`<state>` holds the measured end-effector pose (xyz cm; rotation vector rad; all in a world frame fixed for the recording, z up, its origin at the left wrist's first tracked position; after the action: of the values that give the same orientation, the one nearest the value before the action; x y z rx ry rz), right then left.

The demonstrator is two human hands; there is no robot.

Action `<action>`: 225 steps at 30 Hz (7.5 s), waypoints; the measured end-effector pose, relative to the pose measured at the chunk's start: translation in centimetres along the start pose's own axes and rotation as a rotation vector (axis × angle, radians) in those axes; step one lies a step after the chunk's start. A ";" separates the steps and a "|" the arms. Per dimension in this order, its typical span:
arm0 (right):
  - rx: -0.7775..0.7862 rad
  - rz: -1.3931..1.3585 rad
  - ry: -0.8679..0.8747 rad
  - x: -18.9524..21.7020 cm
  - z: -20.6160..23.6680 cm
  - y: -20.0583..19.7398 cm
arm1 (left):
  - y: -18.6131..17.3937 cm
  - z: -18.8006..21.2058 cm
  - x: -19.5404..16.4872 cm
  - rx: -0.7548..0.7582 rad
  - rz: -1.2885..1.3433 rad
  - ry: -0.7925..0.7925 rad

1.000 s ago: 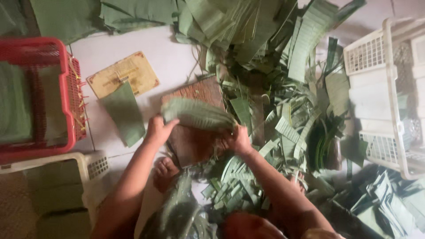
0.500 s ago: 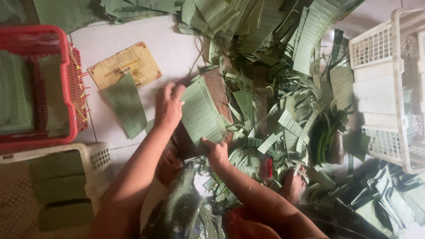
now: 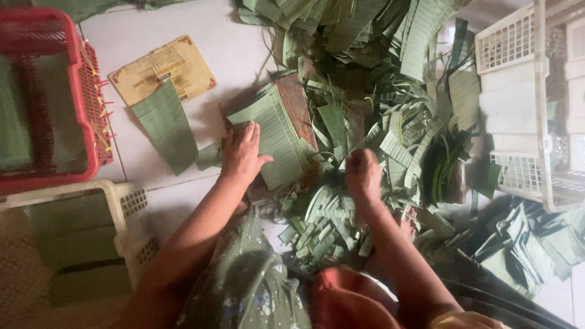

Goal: The person sits on the floor trimming banana leaf pieces with a knife on a small wooden board, cutting off ragged edges. They stack the trimmed rectangular leaf pieces, set aside the trimmings, and place finished stacks into plastic baskets.

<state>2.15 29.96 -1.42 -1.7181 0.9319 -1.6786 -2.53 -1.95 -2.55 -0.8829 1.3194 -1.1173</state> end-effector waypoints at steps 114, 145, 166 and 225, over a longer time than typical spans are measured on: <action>0.440 -0.469 0.429 1.4 9.2 4.9 | -2.4 0.4 -1.0 0.244 -0.096 -0.067; 0.468 -0.484 0.410 0.9 8.9 4.9 | -2.4 0.6 -0.8 0.251 -0.099 -0.066; 0.462 -0.553 0.430 1.3 8.8 4.9 | -2.6 0.2 -0.7 0.240 -0.012 -0.071; 0.512 0.034 -0.167 14.7 -6.8 10.1 | -2.0 0.4 -1.6 0.113 0.070 -0.148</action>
<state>-5.96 12.72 -0.05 -1.4514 0.4026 -1.5524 -2.19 -0.99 -0.18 -0.8145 1.1455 -1.0416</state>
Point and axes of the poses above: each hand's wrist, its own z-axis away from the middle knuckle, its own y-axis out of the palm, x = y × z, the point moved 1 cm from there along -z, towards the middle knuckle, and after that the axes turned 8 degrees about -y, right-handed, at the moved point
